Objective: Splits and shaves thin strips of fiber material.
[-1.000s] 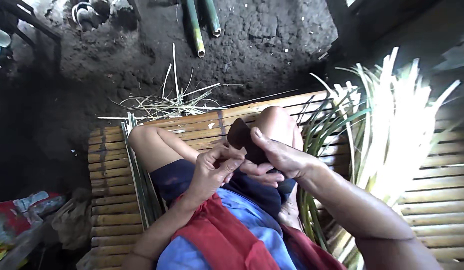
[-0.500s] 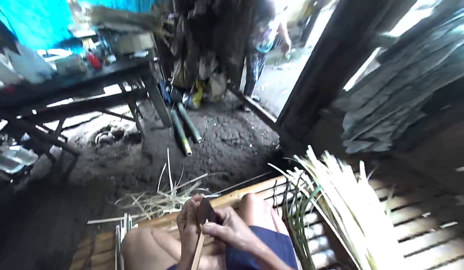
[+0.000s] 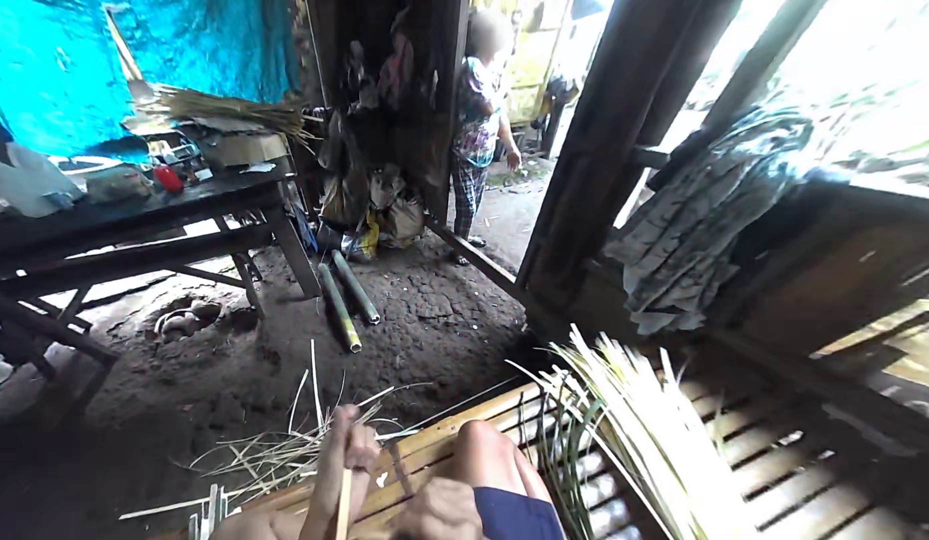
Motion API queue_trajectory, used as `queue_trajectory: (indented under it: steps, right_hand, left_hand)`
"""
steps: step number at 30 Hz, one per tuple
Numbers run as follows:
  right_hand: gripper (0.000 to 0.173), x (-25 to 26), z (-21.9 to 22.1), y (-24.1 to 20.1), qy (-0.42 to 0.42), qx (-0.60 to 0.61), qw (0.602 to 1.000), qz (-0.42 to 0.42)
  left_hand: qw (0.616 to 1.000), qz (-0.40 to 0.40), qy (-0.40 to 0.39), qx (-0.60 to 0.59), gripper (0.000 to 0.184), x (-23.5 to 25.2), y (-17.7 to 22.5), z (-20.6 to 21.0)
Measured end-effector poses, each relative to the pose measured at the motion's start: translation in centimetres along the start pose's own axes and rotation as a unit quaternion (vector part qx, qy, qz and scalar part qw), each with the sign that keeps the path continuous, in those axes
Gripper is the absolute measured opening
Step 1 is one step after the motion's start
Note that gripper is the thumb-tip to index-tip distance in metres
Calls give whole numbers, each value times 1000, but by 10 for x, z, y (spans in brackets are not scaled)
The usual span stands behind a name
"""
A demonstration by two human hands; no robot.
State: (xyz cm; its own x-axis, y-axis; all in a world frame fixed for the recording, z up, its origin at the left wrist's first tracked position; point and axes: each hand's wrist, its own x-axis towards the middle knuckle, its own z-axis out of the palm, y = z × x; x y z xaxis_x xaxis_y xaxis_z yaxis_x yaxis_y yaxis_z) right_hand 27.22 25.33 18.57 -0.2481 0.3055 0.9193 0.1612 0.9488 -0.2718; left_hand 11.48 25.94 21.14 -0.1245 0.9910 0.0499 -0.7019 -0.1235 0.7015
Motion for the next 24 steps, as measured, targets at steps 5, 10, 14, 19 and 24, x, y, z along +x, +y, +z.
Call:
queue_trajectory:
  steps: [5,10,14,19,24]
  right_hand:
    - [34,15,-1,26,-13,52,980,193]
    - [32,12,-8,14,-91,209,947,226]
    - [26,14,-42,-1,-26,248,931,266]
    - [20,25,-28,17,23,182,907,380]
    - [26,32,-27,23,-118,173,913,351]
  left_hand:
    - [990,-112,54,68,32,-23,2,23]
    - [979,-14,200,-29,40,-25,-10,23]
    - [925,84,358,-99,37,-7,6,-19]
    - [994,-103,16,12,33,-34,-2,4]
    - [985,-97,133,55,40,-31,-17,26]
